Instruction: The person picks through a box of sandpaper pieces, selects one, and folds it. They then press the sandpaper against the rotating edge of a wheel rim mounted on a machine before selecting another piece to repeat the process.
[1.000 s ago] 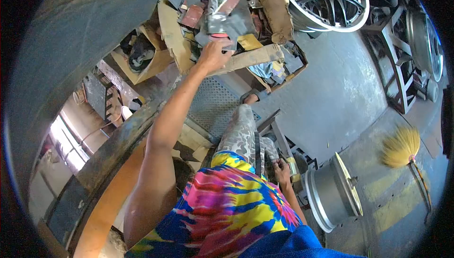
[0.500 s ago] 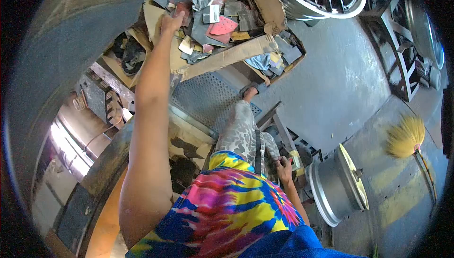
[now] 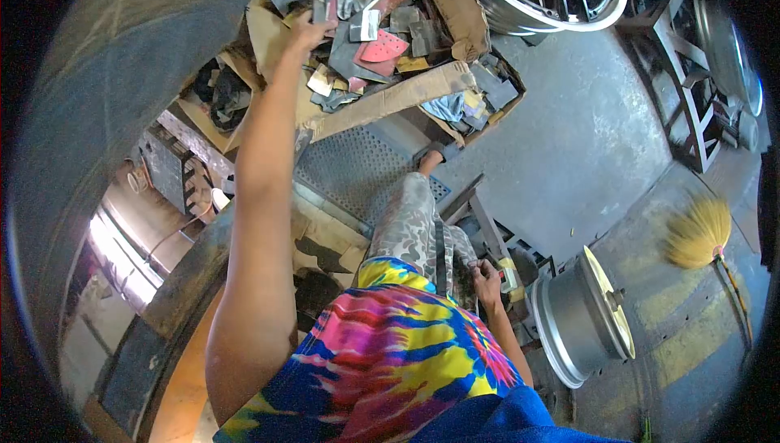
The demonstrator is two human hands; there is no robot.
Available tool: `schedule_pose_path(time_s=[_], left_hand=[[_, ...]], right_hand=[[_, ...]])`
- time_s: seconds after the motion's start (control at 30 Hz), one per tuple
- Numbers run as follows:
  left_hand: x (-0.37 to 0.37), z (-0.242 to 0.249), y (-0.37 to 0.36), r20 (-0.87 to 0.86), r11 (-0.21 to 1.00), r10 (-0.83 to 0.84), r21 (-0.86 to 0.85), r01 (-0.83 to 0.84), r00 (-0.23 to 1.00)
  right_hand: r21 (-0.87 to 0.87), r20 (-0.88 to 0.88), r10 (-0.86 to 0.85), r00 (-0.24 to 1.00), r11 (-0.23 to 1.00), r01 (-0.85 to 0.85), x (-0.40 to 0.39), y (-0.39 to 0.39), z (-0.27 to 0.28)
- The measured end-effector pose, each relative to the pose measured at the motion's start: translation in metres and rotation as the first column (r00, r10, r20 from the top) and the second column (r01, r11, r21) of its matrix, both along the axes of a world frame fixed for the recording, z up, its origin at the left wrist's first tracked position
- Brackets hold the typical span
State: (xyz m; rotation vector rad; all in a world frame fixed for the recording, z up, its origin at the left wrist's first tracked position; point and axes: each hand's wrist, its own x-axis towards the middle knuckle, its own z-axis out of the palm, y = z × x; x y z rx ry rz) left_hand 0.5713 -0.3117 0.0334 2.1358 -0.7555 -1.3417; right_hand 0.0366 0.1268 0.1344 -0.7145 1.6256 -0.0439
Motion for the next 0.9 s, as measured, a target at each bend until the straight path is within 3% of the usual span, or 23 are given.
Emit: schedule_pose_path(time_s=[0.07, 0.1, 0.13, 0.2, 0.3, 0.4, 0.57, 0.63, 0.67, 0.73, 0.77, 0.8, 0.87, 0.9], left_hand=[[-0.019, 0.008, 0.002, 0.076, 0.974, -0.126, -0.18, 0.138, 0.989], [-0.032, 0.02, 0.008, 0.545, 0.847, -0.255, -0.273, 0.456, 0.799], [-0.05, 0.04, 0.014, 0.548, 0.847, -0.249, -0.276, 0.454, 0.799], [-0.08, 0.071, 0.027, 0.679, 0.802, -0.337, -0.155, 0.576, 0.652], [-0.104, 0.086, 0.053, 0.721, 0.664, -0.488, -0.059, 0.746, 0.492], [-0.112, 0.055, 0.071, 0.771, 0.567, -0.465, -0.119, 0.815, 0.436], [-0.121, 0.068, 0.085, 0.692, 0.581, -0.526, -0.132, 0.803, 0.494], [-0.115, 0.069, 0.091, 0.728, 0.541, -0.413, -0.287, 0.791, 0.547], [-0.111, 0.075, 0.092, 0.729, 0.539, -0.413, -0.288, 0.792, 0.546], [-0.104, 0.088, 0.095, 0.341, 0.813, -0.469, -0.196, 0.549, 0.815], [-0.096, 0.085, 0.097, 0.117, 0.911, -0.318, -0.237, 0.337, 0.941], [-0.086, 0.082, 0.099, 0.117, 0.909, -0.322, -0.238, 0.342, 0.939], [-0.068, 0.08, 0.1, -0.099, 0.96, 0.07, -0.265, -0.094, 0.993], [-0.055, 0.076, 0.1, -0.1, 0.959, 0.066, -0.267, -0.09, 0.993]], right_hand=[[-0.009, 0.043, -0.028, 0.999, 1.0, 0.028, 0.0, 0.001, -0.004], [-0.015, 0.045, -0.025, 0.999, 1.0, 0.025, -0.001, 0.002, -0.007], [-0.014, 0.036, -0.025, 0.999, 1.0, 0.025, -0.003, 0.005, -0.01], [-0.018, 0.033, -0.018, 0.999, 1.0, 0.018, -0.003, 0.005, -0.012], [-0.094, 0.1, -0.074, 0.992, 0.992, 0.084, 0.0, 0.002, -0.015], [-0.015, 0.056, -0.026, 0.998, 1.0, 0.027, -0.003, -0.003, -0.018], [-0.166, 0.003, 0.07, 0.998, 0.984, -0.069, -0.009, 0.007, -0.036], [-0.158, 0.032, 0.04, 0.999, 0.987, -0.035, -0.01, 0.009, -0.039], [-0.147, 0.063, 0.013, 0.998, 0.989, -0.003, -0.01, 0.01, -0.04], [-0.102, 0.059, -0.01, 0.998, 0.995, 0.016, -0.014, 0.012, -0.041], [-0.057, 0.053, -0.03, 0.998, 0.998, 0.034, -0.015, 0.014, -0.041], [-0.058, 0.052, -0.035, 0.998, 0.998, 0.038, -0.016, 0.015, -0.043], [-0.107, 0.016, 0.006, 1.0, 0.994, -0.004, -0.017, 0.019, -0.048], [-0.108, 0.015, 0.002, 1.0, 0.994, -0.001, -0.018, 0.02, -0.048]])
